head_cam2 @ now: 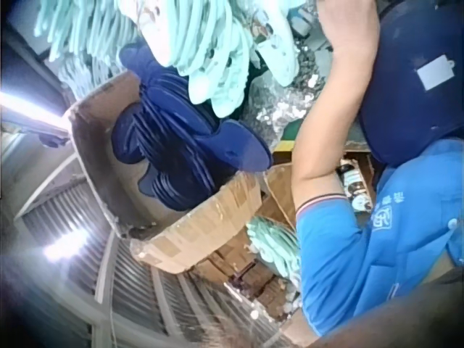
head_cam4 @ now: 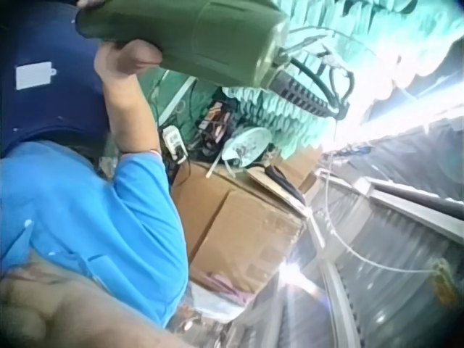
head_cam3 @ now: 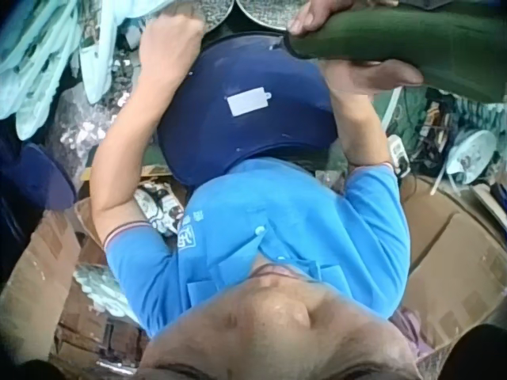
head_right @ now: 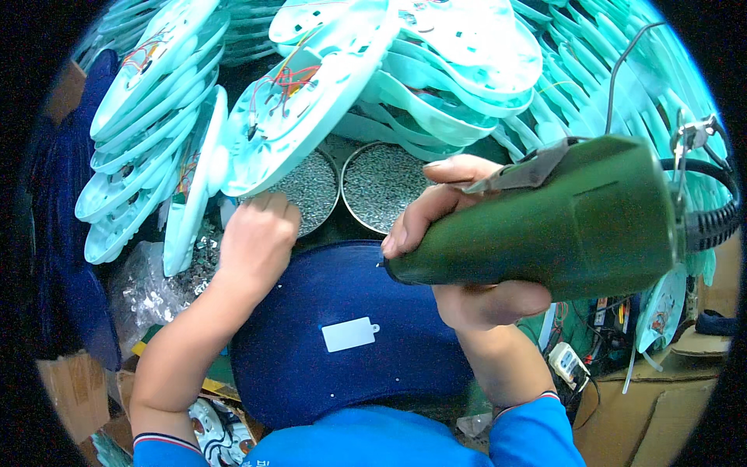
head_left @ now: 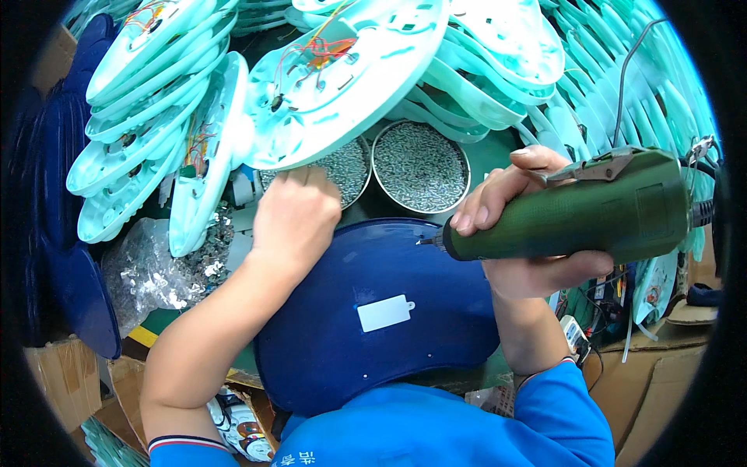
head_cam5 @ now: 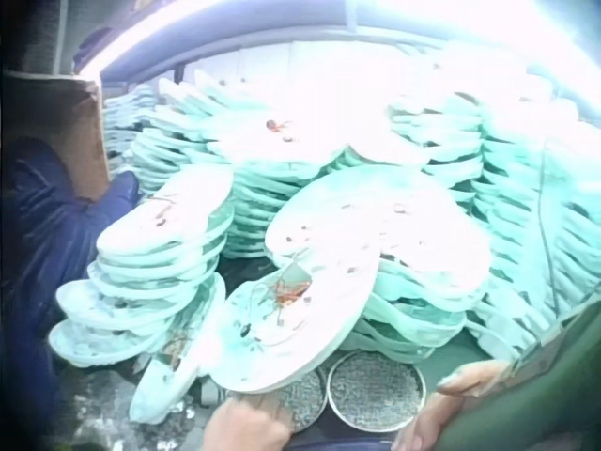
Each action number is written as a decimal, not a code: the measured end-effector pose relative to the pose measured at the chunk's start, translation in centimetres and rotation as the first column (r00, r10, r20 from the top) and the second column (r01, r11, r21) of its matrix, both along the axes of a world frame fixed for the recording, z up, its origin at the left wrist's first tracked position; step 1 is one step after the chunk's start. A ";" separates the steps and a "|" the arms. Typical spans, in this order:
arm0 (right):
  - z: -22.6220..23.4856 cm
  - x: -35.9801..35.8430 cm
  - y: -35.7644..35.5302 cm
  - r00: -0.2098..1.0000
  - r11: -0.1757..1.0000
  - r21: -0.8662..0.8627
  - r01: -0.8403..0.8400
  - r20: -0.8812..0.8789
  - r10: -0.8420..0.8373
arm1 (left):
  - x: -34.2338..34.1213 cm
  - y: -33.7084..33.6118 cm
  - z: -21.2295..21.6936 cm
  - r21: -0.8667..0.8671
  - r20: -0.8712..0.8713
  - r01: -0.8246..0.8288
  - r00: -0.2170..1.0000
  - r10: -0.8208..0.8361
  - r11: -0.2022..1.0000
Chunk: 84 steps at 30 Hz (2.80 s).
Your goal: The person assembles plastic toy components by inserting wires into a blue shell, placing a battery pack, and securing a white label with a green electric screwdriver. They repeat this process on multiple units, stacking completed shells aside.
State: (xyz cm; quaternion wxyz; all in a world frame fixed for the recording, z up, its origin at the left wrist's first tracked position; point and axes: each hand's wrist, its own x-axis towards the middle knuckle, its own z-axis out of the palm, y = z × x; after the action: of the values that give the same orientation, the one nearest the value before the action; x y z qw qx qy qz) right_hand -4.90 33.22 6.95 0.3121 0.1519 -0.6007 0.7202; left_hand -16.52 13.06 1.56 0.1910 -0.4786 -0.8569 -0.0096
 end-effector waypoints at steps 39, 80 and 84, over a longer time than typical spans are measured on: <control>-3.1 5.3 -1.1 0.976 0.975 -0.075 -0.210 0.048 0.214 | 8.9 -0.3 -1.6 0.469 0.404 0.343 0.737 -0.543 0.814; -2.0 8.8 5.6 0.957 0.988 0.046 0.146 0.247 -0.153 | 9.5 8.0 0.0 0.476 0.433 0.349 0.706 -0.561 0.807; -3.2 8.5 6.1 0.973 0.997 0.015 0.073 0.217 -0.075 | 10.3 9.0 -1.3 0.480 0.423 0.368 0.699 -0.577 0.797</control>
State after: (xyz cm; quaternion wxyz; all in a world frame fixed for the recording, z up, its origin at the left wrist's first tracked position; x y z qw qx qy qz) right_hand 3.63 39.28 3.78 0.2706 0.0506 -0.6390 0.7183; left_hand -6.26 22.03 0.23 0.0115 -0.6188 -0.7020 -0.3524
